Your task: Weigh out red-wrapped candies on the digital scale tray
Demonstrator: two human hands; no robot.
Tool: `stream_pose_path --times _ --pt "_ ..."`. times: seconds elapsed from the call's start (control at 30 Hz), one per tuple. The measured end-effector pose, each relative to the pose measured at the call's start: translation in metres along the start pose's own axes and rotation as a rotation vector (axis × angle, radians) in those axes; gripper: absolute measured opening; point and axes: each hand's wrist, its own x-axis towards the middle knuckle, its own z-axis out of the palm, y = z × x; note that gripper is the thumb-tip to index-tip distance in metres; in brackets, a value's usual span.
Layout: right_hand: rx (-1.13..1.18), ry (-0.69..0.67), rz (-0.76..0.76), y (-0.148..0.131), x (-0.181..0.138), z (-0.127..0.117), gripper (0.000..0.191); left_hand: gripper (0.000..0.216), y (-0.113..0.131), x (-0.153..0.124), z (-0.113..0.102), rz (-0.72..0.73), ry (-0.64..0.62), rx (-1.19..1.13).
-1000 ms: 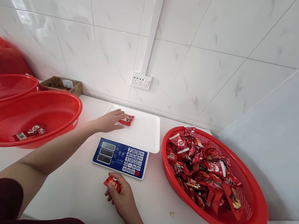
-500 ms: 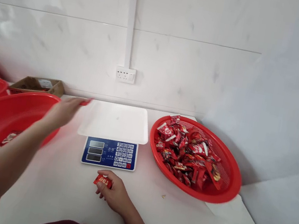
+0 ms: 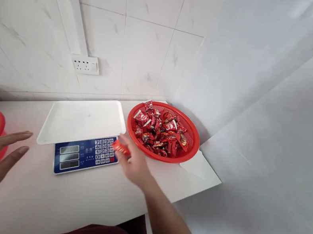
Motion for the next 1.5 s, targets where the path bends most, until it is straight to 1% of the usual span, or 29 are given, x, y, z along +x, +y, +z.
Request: stream_pose_path --times 0.03,0.07,0.13,0.17,0.2,0.23,0.3,0.33,0.37,0.4,0.43,0.57,0.67,0.77,0.87,0.93,1.03,1.17,1.27,1.37,1.43,1.5 --pt "-0.111 0.040 0.007 -0.002 0.008 -0.019 0.044 0.041 0.014 0.003 0.004 0.002 0.017 0.092" --pt "-0.234 0.071 0.030 -0.002 0.016 -0.037 0.040 0.039 0.027 0.007 0.008 0.020 0.009 0.111" --pt "-0.471 0.117 0.129 0.005 0.034 -0.068 0.035 0.034 0.047 0.016 0.014 0.070 -0.016 0.060" --pt "-0.562 0.093 0.192 0.011 0.043 -0.080 0.034 0.032 0.055 0.020 0.017 0.100 -0.032 -0.001" --pt "-0.628 0.012 0.244 0.017 0.051 -0.089 0.033 0.030 0.061 0.024 0.020 0.128 -0.046 -0.065" --pt "-0.660 -0.102 0.275 0.024 0.058 -0.096 0.034 0.029 0.067 0.027 0.025 0.151 -0.065 -0.128" --pt "-0.649 -0.344 0.287 0.036 0.070 -0.100 0.043 0.027 0.075 0.030 0.034 0.178 -0.121 -0.226" --pt "-0.626 -0.440 0.285 0.041 0.075 -0.098 0.047 0.027 0.078 0.030 0.038 0.185 -0.157 -0.262" --pt "-0.603 -0.508 0.288 0.045 0.079 -0.095 0.049 0.027 0.080 0.029 0.043 0.187 -0.194 -0.291" --pt "-0.581 -0.543 0.301 0.049 0.082 -0.092 0.049 0.027 0.082 0.028 0.046 0.188 -0.227 -0.311" --pt "-0.565 -0.549 0.320 0.051 0.085 -0.088 0.047 0.027 0.083 0.027 0.049 0.188 -0.255 -0.324" --pt "-0.513 -0.482 0.361 0.058 0.091 -0.080 0.040 0.026 0.082 0.026 0.053 0.197 -0.330 -0.353" --pt "-0.454 -0.402 0.357 0.059 0.095 -0.081 0.037 0.024 0.077 0.027 0.048 0.193 -0.325 -0.389" --pt "-0.374 -0.248 0.365 0.059 0.099 -0.091 0.033 0.022 0.072 0.029 0.042 0.164 -0.287 -0.462" --pt "-0.279 -0.077 0.399 0.061 0.105 -0.106 0.037 0.023 0.068 0.031 0.038 0.139 -0.249 -0.550" --pt "-0.194 -0.005 0.450 0.063 0.107 -0.115 0.041 0.023 0.067 0.031 0.037 0.132 -0.237 -0.579" --pt "-0.076 0.060 0.536 0.063 0.107 -0.122 0.043 0.024 0.065 0.032 0.036 0.119 -0.241 -0.593" --pt "0.038 0.141 0.584 0.051 0.103 -0.115 0.046 0.026 0.066 0.032 0.035 0.093 -0.258 -0.613" --pt "0.154 0.166 0.565 0.031 0.106 -0.098 0.044 0.022 0.070 0.031 0.032 0.078 -0.257 -0.640" --pt "0.330 0.124 0.502 0.011 0.116 -0.067 0.037 0.019 0.076 0.026 0.026 0.087 -0.284 -0.675" --pt "0.403 0.052 0.437 0.002 0.126 -0.040 0.032 0.017 0.080 0.021 0.022 0.127 -0.329 -0.701" --pt "0.450 -0.033 0.372 -0.003 0.137 -0.010 0.031 0.015 0.082 0.015 0.018 0.194 -0.374 -0.719"
